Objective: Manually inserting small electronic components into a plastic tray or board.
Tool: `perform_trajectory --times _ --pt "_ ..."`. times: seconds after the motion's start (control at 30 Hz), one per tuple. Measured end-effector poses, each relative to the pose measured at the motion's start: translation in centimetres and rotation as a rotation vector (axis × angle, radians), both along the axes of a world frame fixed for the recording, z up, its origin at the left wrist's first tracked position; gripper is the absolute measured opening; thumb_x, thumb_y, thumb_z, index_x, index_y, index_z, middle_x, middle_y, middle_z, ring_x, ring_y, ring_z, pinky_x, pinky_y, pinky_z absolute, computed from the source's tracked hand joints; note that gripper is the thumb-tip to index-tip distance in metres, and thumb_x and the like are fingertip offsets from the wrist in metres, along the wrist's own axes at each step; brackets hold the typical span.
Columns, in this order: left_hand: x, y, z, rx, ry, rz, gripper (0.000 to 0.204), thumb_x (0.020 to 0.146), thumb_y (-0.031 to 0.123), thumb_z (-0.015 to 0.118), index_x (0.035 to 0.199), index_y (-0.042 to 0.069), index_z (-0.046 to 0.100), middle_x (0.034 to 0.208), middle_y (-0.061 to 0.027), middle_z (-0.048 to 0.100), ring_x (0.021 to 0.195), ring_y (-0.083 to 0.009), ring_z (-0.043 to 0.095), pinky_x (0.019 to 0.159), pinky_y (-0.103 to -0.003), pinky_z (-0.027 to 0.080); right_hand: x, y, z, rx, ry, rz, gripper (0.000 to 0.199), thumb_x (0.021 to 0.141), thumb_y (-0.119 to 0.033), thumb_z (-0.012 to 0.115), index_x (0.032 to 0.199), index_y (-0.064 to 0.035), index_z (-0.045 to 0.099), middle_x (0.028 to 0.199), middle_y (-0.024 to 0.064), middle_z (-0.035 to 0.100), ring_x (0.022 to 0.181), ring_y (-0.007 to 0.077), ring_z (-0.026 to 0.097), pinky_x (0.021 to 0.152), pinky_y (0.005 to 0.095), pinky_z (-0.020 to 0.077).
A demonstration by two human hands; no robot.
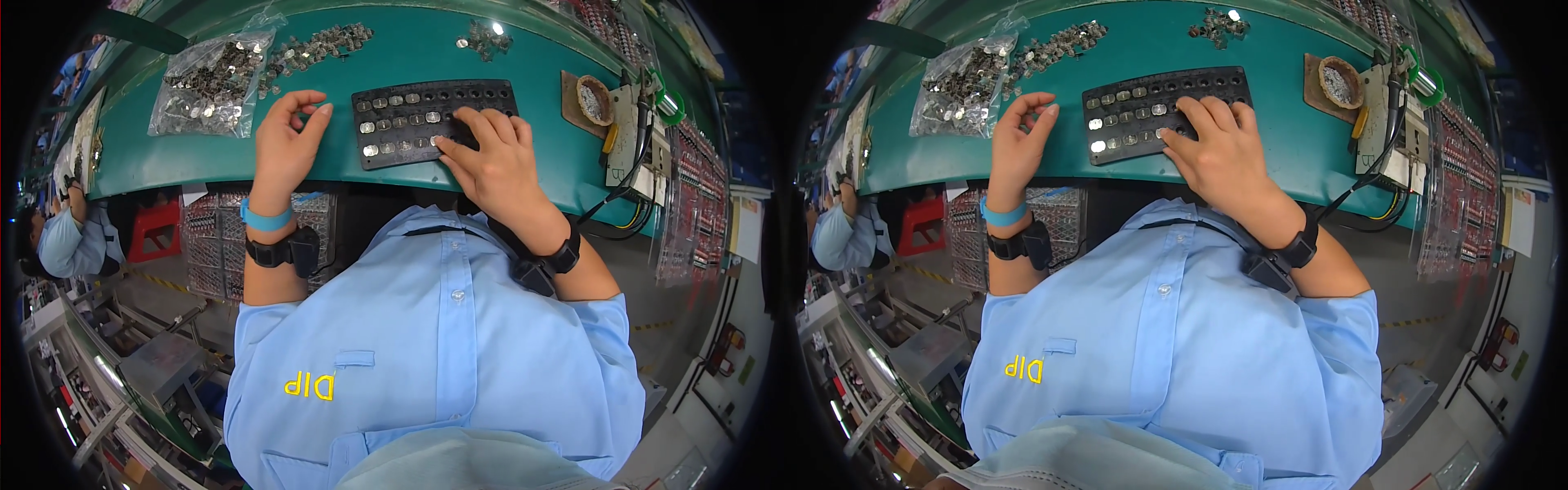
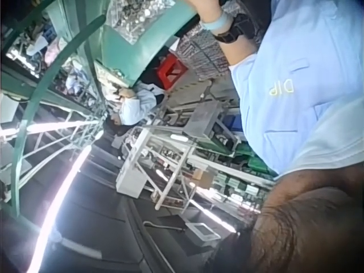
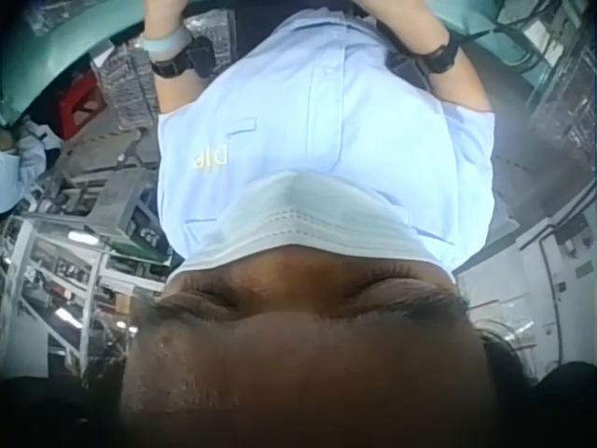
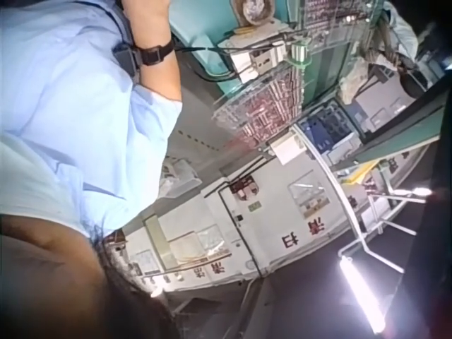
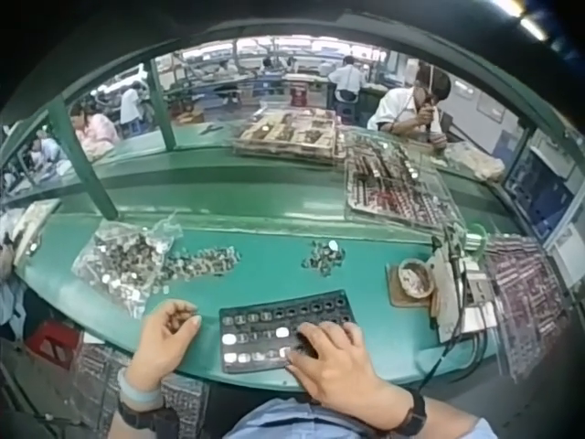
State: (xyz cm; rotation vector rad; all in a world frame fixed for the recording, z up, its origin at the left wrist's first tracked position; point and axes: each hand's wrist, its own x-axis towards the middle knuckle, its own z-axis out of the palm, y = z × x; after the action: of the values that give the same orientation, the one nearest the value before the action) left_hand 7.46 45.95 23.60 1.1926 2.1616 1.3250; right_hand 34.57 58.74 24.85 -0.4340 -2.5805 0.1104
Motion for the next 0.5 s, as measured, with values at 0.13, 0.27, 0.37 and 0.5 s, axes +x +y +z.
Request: perform_trajectory --times 0.13,0.27,0.37,0.5 --pt "1.7 0.8 0.5 0.012 0.085 -0.032 0.022 0.087 0.020 0.074 0.103 0.005 0.071 0.087 -0.0026 0.063 0.076 -0.0114 0.050 0.068 -0.027 0.044 -1.3 -1.3 0.0 -0.052 0.022 0.039 0.024 0.075 -0.021 0.077 0.099 -0.0163 0.077 0.126 0.0079 0.062 0.113 0.0275 0.055 0.095 0.0439 0.0377" --pt "1.3 0.2 0.2 0.007 0.087 -0.016 0.022 0.087 0.020 0.073 0.102 0.005 0.071 0.088 -0.0030 0.063 0.077 -0.0116 0.051 0.068 -0.027 0.044 -1.4 1.7 -0.5 -0.047 0.035 0.203 0.025 0.074 -0.022 0.077 0.098 -0.0168 0.077 0.130 0.0064 0.063 0.117 0.0283 0.054 0.099 0.0443 0.0358" --pt "0.1 -0.1 -0.2 -0.016 0.088 -0.008 0.022 0.087 0.021 0.073 0.103 0.005 0.071 0.087 -0.0029 0.063 0.076 -0.0110 0.052 0.068 -0.026 0.045 -2.0 4.5 0.2 -0.120 0.003 0.337 0.022 0.075 -0.022 0.077 0.097 -0.0166 0.078 0.130 0.0054 0.063 0.117 0.0286 0.054 0.099 0.0447 0.0359" --pt "-1.5 1.0 -0.4 -0.029 0.065 -0.028 0.023 0.087 0.021 0.073 0.103 0.004 0.071 0.086 -0.0025 0.064 0.074 -0.0100 0.053 0.066 -0.026 0.046 -2.6 5.1 0.7 -0.207 -0.029 0.427 0.019 0.077 -0.022 0.077 0.095 -0.0156 0.079 0.130 0.0046 0.064 0.118 0.0291 0.054 0.100 0.0450 0.0363"
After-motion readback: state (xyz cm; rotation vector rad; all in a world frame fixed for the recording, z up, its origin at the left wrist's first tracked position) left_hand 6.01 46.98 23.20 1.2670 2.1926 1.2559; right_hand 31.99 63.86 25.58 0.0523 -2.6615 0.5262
